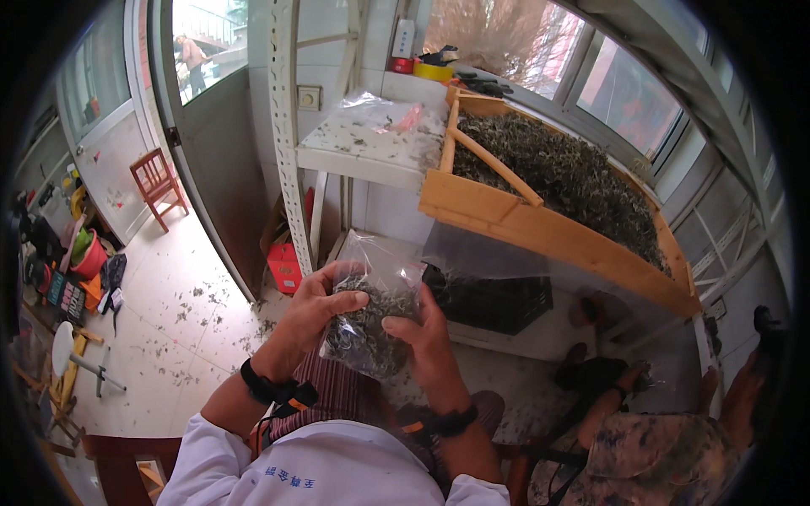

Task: Sorting through dried plant material on a shelf and placing selected items into small plastic bags.

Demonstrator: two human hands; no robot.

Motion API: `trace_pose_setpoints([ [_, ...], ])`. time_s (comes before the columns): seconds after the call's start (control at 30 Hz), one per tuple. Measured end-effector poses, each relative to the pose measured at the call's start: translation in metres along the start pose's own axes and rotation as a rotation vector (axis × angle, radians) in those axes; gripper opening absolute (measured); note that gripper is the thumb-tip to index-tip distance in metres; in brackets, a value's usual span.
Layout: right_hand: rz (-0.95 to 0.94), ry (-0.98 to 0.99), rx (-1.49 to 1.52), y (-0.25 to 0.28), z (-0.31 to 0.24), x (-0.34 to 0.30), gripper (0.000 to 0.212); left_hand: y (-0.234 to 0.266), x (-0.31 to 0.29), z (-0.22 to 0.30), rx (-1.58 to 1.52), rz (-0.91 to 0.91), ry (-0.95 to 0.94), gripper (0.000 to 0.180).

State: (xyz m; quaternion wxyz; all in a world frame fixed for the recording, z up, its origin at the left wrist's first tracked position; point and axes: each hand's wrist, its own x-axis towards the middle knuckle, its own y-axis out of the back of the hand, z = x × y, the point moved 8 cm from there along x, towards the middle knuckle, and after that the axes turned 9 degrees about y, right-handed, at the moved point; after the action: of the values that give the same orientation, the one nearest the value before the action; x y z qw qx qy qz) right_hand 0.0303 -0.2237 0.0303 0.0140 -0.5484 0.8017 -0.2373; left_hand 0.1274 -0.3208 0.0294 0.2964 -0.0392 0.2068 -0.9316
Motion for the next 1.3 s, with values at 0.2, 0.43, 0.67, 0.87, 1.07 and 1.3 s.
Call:
trace_pose_setpoints([
  [0.2,-0.009,0.066,0.174,0.004,-0.002,-0.001,0.073,0.012,0.006,0.015,-0.11,0.101,-0.098,0.038],
  [0.43,-0.025,0.085,-0.063,-0.002,0.011,-0.004,0.077,0.01,0.014,0.029,-0.114,0.159,-0.139,0.04],
  [0.67,0.026,0.035,0.014,0.003,0.012,-0.003,0.071,-0.002,0.01,0.034,0.017,0.007,-0.119,0.063],
  [0.87,0.003,0.024,0.063,0.004,0.008,-0.002,0.07,-0.005,0.012,0.021,-0.054,-0.039,-0.037,0.062],
  [1.07,0.045,0.074,0.007,0.02,0.016,0.004,0.077,-0.002,0.024,0.016,-0.03,0.001,-0.062,0.053],
  [1.3,0.019,0.069,-0.012,0.047,-0.001,-0.027,0.066,0.013,0.038,0.044,-0.011,0.046,-0.109,0.044],
])
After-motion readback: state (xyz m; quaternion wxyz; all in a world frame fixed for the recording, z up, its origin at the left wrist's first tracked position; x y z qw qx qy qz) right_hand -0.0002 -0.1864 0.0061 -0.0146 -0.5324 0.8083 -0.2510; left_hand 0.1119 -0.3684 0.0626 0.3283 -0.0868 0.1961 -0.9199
